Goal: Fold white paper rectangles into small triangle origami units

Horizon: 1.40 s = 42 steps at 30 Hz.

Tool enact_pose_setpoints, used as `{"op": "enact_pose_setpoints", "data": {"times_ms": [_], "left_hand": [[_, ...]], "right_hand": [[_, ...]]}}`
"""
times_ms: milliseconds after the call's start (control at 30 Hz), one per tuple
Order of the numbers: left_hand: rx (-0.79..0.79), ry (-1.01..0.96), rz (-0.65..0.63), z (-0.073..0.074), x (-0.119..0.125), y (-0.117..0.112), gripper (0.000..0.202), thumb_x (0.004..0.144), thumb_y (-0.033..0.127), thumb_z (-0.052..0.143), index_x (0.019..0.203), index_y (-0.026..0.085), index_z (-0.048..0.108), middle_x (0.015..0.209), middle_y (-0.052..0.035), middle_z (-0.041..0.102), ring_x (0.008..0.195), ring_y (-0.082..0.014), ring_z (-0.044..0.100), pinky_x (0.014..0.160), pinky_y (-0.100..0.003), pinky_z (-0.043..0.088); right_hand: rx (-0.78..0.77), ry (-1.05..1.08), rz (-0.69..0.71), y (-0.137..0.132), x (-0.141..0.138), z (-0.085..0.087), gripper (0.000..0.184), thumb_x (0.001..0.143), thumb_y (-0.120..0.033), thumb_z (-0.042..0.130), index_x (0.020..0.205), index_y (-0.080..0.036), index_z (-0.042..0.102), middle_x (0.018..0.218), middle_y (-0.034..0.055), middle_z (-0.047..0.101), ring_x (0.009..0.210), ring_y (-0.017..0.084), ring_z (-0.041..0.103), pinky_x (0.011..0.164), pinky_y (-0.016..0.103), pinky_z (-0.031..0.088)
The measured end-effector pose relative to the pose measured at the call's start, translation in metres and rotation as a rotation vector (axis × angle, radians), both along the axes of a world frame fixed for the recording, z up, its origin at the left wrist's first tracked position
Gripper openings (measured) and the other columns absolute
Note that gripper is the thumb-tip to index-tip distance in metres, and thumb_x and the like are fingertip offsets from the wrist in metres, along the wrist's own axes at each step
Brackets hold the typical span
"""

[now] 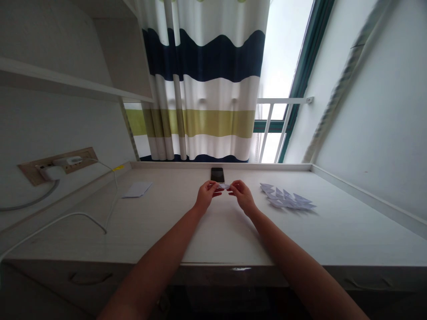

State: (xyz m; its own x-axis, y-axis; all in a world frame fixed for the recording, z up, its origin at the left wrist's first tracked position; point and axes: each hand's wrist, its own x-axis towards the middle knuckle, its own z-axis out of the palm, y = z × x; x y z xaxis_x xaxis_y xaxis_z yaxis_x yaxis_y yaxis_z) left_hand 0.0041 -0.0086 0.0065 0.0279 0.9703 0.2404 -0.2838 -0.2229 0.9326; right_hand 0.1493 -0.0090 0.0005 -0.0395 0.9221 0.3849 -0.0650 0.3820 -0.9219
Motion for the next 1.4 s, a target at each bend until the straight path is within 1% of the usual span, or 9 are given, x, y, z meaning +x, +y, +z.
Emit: {"op": "enact_pose_setpoints", "data": {"times_ms": [167,367,467,633,833,967,1100,1233,1400], "left_hand": [[0.057,-0.026,0.036,-0.0027,0.0027,0.0016,0.022,0.071,0.032,0.059,0.073,0.014,0.047,0.07,-0.0024,0.063,0.069,-0.0146,0.063,0.072,-0.034,0.051],[0.039,-0.037,0.05,-0.0035,0.0047,-0.0002,0.018,0.073,0.029,0.057,0.077,0.015,0.047,0.071,-0.0028,0.064,0.071,-0.0154,0.064,0.072,-0.035,0.051],[0.06,-0.027,0.034,-0.0038,0.005,-0.0019,0.017,0.071,0.026,0.059,0.082,0.016,0.049,0.069,-0.0012,0.063,0.067,-0.0144,0.063,0.071,-0.036,0.051],[0.074,0.014,0.011,-0.0024,0.006,-0.0048,0.014,0.071,0.025,0.058,0.075,0.011,0.058,0.08,-0.0058,0.063,0.075,-0.0156,0.062,0.074,-0.035,0.051],[0.029,0.047,0.026,-0.0008,0.0082,-0.0065,0.024,0.06,0.022,0.069,0.077,0.011,0.057,0.076,-0.005,0.063,0.072,-0.0149,0.061,0.071,-0.035,0.052],[0.032,0.062,0.078,-0.0023,0.0082,-0.0041,0.023,0.058,0.021,0.069,0.073,0.011,0.054,0.07,-0.0026,0.061,0.065,-0.0123,0.059,0.068,-0.032,0.051],[0.072,0.067,0.078,-0.0029,0.007,-0.0029,0.024,0.057,0.022,0.069,0.072,0.013,0.052,0.065,0.0007,0.059,0.062,-0.011,0.058,0.065,-0.03,0.051],[0.091,0.101,0.065,-0.0019,0.007,-0.0044,0.025,0.058,0.023,0.069,0.072,0.013,0.051,0.065,0.0014,0.058,0.06,-0.0106,0.057,0.065,-0.03,0.05],[0.086,0.132,-0.008,-0.003,0.0072,-0.0054,0.029,0.058,0.025,0.069,0.078,0.013,0.052,0.069,-0.0007,0.06,0.066,-0.0134,0.059,0.066,-0.032,0.05]], "right_hand": [[-0.041,0.096,0.014,0.0033,-0.001,-0.003,0.023,0.067,-0.039,0.059,0.073,-0.02,0.048,0.07,-0.0014,0.059,0.07,0.014,0.06,0.071,0.034,0.05],[-0.086,0.168,-0.03,0.0013,-0.0045,0.0003,0.026,0.063,-0.039,0.063,0.069,-0.019,0.047,0.06,-0.0027,0.059,0.059,0.012,0.059,0.07,0.034,0.05],[-0.093,0.133,-0.067,-0.0002,-0.0039,0.002,0.026,0.062,-0.037,0.064,0.068,-0.019,0.047,0.059,-0.0025,0.06,0.058,0.013,0.059,0.067,0.034,0.05],[-0.088,0.131,-0.105,-0.0005,-0.0033,0.0021,0.026,0.061,-0.036,0.064,0.066,-0.019,0.046,0.054,-0.0038,0.058,0.054,0.012,0.058,0.064,0.033,0.05],[-0.085,0.087,-0.103,-0.0035,-0.005,0.0034,0.027,0.061,-0.036,0.065,0.065,-0.019,0.045,0.057,-0.0028,0.059,0.057,0.012,0.058,0.066,0.033,0.049],[-0.071,0.108,-0.03,-0.003,-0.0048,0.0022,0.028,0.06,-0.039,0.066,0.067,-0.018,0.048,0.059,-0.0027,0.059,0.058,0.012,0.058,0.067,0.033,0.048],[-0.068,0.03,0.061,-0.0017,-0.003,0.0004,0.032,0.056,-0.037,0.07,0.078,-0.017,0.057,0.061,-0.0015,0.06,0.059,0.013,0.057,0.065,0.032,0.047],[-0.031,-0.073,0.028,0.0014,-0.0007,-0.0027,0.028,0.058,-0.039,0.068,0.073,-0.016,0.063,0.055,0.0,0.059,0.054,0.013,0.053,0.059,0.03,0.044],[-0.018,-0.092,0.023,0.006,0.0021,-0.0062,0.024,0.06,-0.038,0.066,0.069,-0.016,0.064,0.055,0.0007,0.06,0.055,0.013,0.053,0.058,0.029,0.043]]}}
